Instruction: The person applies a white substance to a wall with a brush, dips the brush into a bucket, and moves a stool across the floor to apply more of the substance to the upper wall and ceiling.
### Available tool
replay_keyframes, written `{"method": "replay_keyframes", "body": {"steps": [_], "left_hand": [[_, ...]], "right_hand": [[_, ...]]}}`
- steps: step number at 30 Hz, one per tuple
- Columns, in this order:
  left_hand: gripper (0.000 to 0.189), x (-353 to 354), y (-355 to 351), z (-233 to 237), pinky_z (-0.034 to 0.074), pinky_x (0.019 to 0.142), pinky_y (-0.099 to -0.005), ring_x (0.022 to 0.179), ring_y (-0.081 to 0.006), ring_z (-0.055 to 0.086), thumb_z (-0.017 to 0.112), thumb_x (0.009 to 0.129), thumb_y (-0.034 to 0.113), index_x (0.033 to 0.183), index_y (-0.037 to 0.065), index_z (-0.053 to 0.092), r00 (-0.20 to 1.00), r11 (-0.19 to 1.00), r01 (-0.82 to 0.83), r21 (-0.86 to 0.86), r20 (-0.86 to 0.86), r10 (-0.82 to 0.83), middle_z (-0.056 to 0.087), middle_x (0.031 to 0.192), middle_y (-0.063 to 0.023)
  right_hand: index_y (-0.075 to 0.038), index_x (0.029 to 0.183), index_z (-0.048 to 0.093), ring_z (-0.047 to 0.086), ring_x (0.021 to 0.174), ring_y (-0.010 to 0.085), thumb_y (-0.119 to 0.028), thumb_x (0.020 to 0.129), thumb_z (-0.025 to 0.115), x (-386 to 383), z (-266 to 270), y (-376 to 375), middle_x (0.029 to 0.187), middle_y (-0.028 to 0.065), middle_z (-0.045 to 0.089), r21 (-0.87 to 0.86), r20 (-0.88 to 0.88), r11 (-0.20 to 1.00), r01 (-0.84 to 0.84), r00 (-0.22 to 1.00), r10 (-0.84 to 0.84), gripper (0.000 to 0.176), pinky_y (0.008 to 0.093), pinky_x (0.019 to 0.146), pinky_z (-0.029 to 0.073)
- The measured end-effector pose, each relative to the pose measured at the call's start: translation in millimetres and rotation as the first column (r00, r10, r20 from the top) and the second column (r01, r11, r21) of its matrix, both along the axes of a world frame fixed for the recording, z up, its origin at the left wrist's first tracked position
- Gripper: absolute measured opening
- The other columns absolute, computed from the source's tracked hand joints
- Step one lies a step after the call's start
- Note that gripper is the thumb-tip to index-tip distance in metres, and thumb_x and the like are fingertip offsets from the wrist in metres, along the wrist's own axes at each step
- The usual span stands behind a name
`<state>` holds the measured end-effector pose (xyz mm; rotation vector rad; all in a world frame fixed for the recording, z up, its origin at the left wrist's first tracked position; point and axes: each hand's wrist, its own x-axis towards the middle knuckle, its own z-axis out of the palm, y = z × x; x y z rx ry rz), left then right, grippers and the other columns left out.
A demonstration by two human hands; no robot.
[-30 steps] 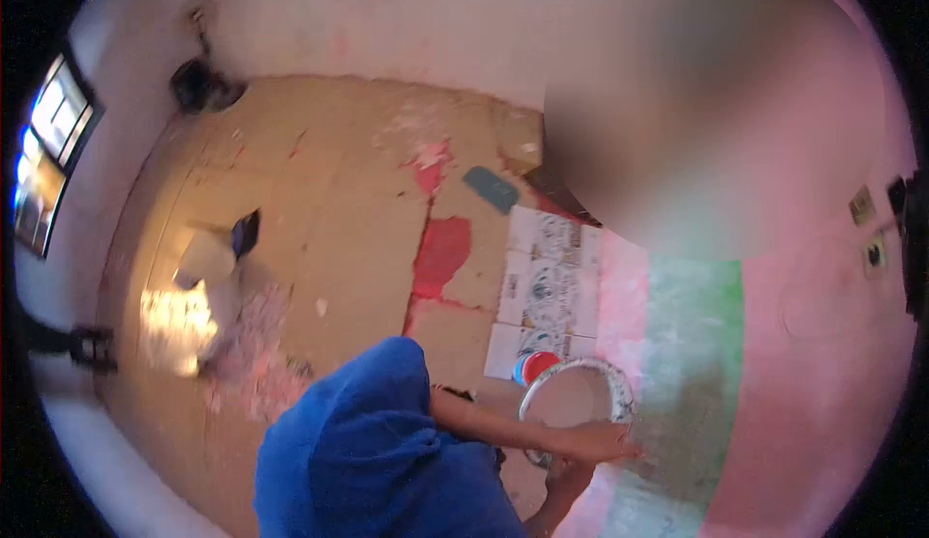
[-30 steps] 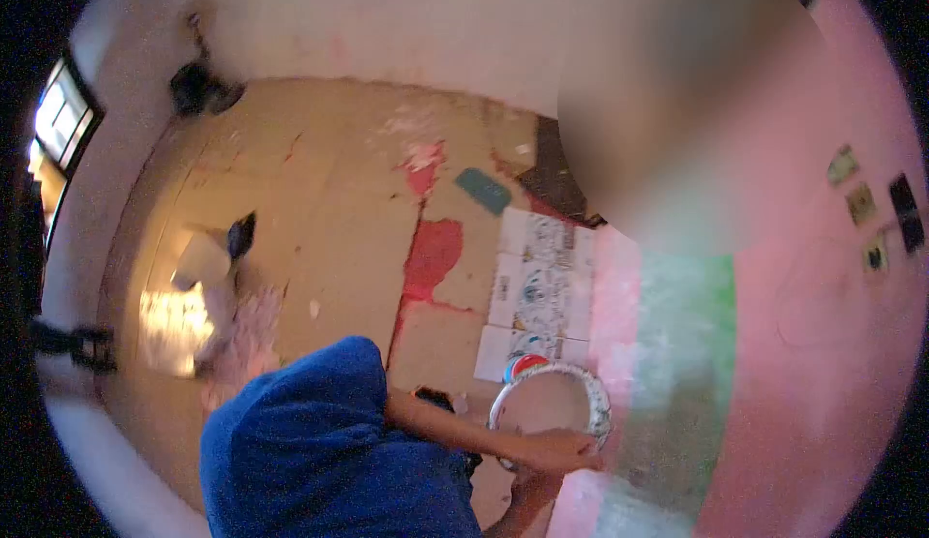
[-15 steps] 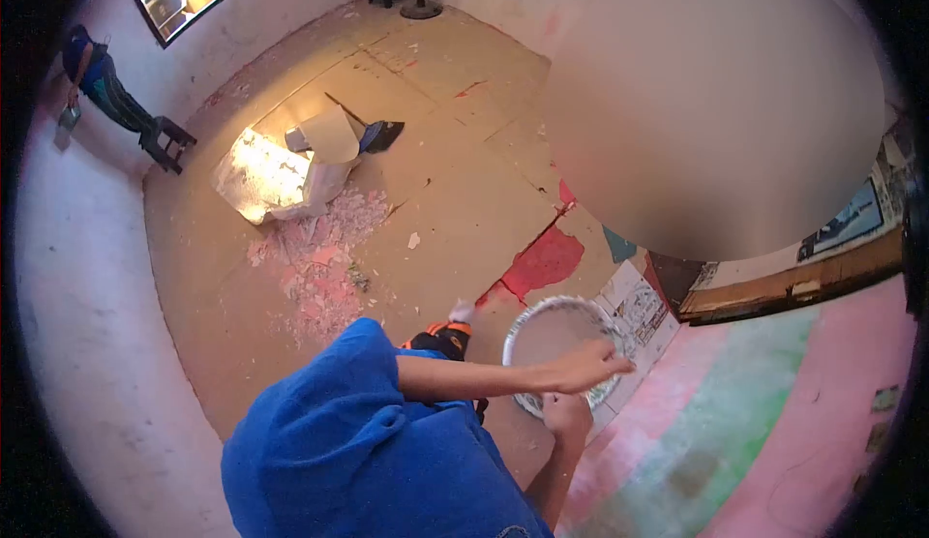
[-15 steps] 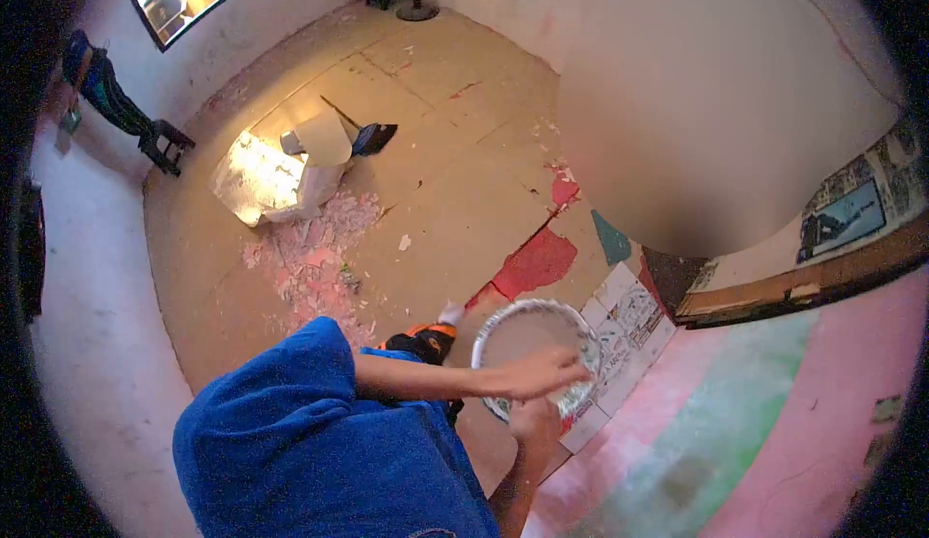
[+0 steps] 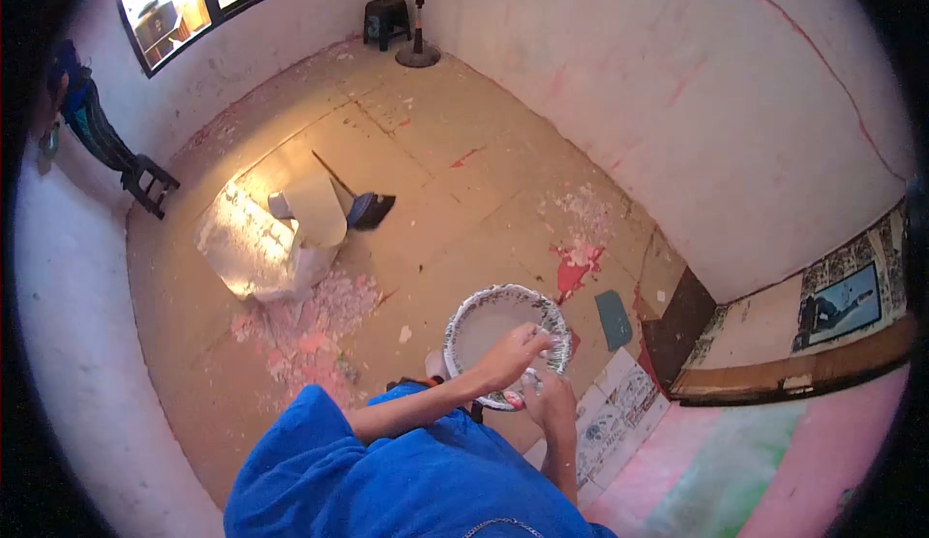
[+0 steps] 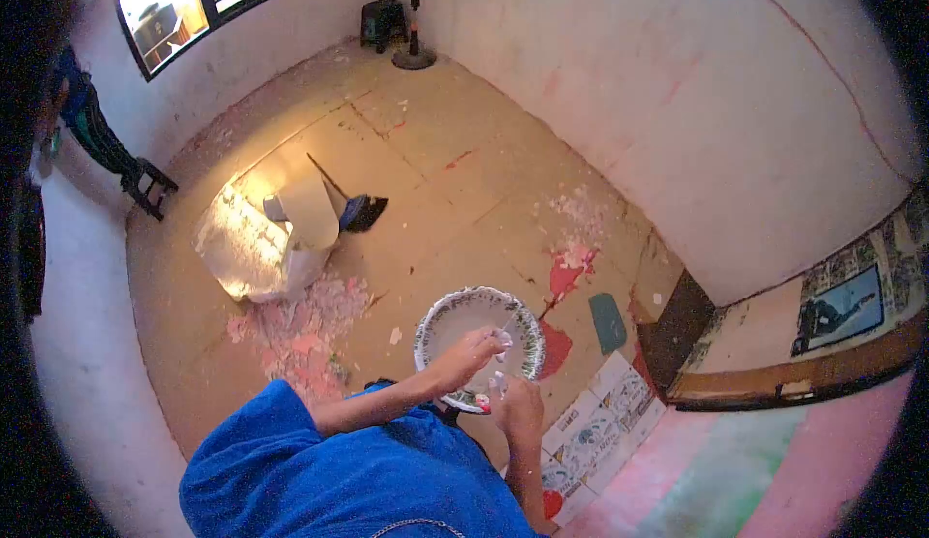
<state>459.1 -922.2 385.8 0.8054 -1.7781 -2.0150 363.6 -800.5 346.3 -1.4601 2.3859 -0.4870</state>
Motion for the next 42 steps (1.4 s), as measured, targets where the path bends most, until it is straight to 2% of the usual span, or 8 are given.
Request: {"method": "replay_keyframes", "body": {"steps": [5,7,11,16,27,36,38,42], "left_hand": [[0.03,-11.5,-114.6,-14.7,0.036,0.059,-0.0244,0.068,-0.0104,0.044,0.043,0.082,0.025,0.098,0.0,0.05,0.982,0.959,-0.123,-0.257,-0.171,0.08,0.05,0.079,-0.0049],[0.036,-16.8,-163.3,-0.2,0.036,0.073,-0.0301,0.078,-0.0186,0.047,0.043,0.081,0.031,0.093,-0.002,0.052,0.98,0.972,-0.19,0.136,-0.025,0.195,0.05,0.078,-0.0099],[0.029,-29.9,-259.5,4.4,0.035,0.055,-0.0216,0.059,-0.0085,0.044,0.044,0.081,0.029,0.09,0.002,0.052,0.921,0.885,-0.36,0.295,-0.038,0.388,0.048,0.07,-0.0032],[0.028,-39.1,-380.3,-5.3,0.036,0.05,-0.0196,0.054,-0.0067,0.044,0.045,0.082,0.03,0.092,0.004,0.051,0.854,0.809,-0.442,0.387,-0.095,0.512,0.049,0.071,-0.0022],[0.043,-71.3,-599.1,31.3,0.045,0.075,-0.0323,0.076,-0.019,0.057,0.041,0.084,0.032,0.11,-0.003,0.04,0.696,0.694,-0.584,0.422,-0.181,0.695,0.052,0.09,-0.0107],[0.038,-70.8,-820.6,12.3,0.034,0.052,-0.0204,0.056,-0.006,0.039,0.039,0.083,0.036,0.101,0.004,0.047,0.525,0.603,-0.608,0.516,-0.308,0.793,0.051,0.085,-0.003],[0.033,-72.3,-871.4,26.9,0.023,0.044,-0.017,0.052,-0.0022,0.03,0.038,0.084,0.034,0.096,0.005,0.048,0.471,0.542,-0.619,0.568,-0.284,0.835,0.048,0.08,-0.0004],[0.033,-55.7,-968.1,25.3,0.023,0.043,-0.0161,0.051,-0.0024,0.03,0.04,0.084,0.032,0.098,0.003,0.048,0.496,0.56,-0.645,0.52,-0.273,0.824,0.049,0.081,-0.0012]], "right_hand": [[-0.003,0.082,0.061,0.055,0.073,0.0336,-0.022,0.069,0.06,-28.2,9.3,-119.6,0.078,0.0171,0.058,-0.005,0.027,0.993,-0.122,0.992,0.122,0.023,0.0392,0.068,0.043],[-0.004,0.082,0.062,0.055,0.073,0.0325,-0.02,0.067,0.062,-37.5,14.9,-167.3,0.077,0.0167,0.058,-0.056,0.06,0.975,-0.216,0.974,0.219,0.022,0.0391,0.068,0.043],[-0.004,0.087,0.061,0.053,0.08,0.0318,-0.021,0.07,0.06,-56.5,9.4,-261.8,0.081,0.0163,0.058,0.035,0.122,0.986,-0.164,0.98,0.159,0.024,0.0398,0.073,0.042],[-0.005,0.087,0.061,0.054,0.076,0.0314,-0.024,0.075,0.056,-95.7,3.4,-388.0,0.078,0.0147,0.058,-0.039,0.314,0.962,-0.271,0.911,0.269,0.023,0.0384,0.07,0.043],[-0.006,0.093,0.059,0.057,0.077,0.0321,-0.026,0.075,0.053,-180.2,53.9,-690.3,0.082,0.0165,0.059,-0.054,0.197,0.828,-0.558,0.807,0.557,0.028,0.0398,0.069,0.045],[-0.006,0.092,0.06,0.058,0.074,0.0304,-0.027,0.075,0.054,-179.4,57.8,-922.1,0.079,0.015,0.059,0.11,0.197,0.84,-0.532,0.84,0.506,0.028,0.0404,0.066,0.045],[-0.003,0.088,0.061,0.057,0.063,0.0271,-0.028,0.074,0.057,-183.3,37.6,-957.1,0.072,0.0154,0.059,-0.023,0.245,0.887,-0.462,0.857,0.453,0.029,0.0336,0.058,0.045],[-0.005,0.091,0.061,0.058,0.064,0.0251,-0.027,0.073,0.058,-186.8,21.9,-1026.5,0.072,0.0149,0.06,-0.068,0.308,0.91,-0.409,0.859,0.409,0.029,0.0334,0.058,0.045]]}}
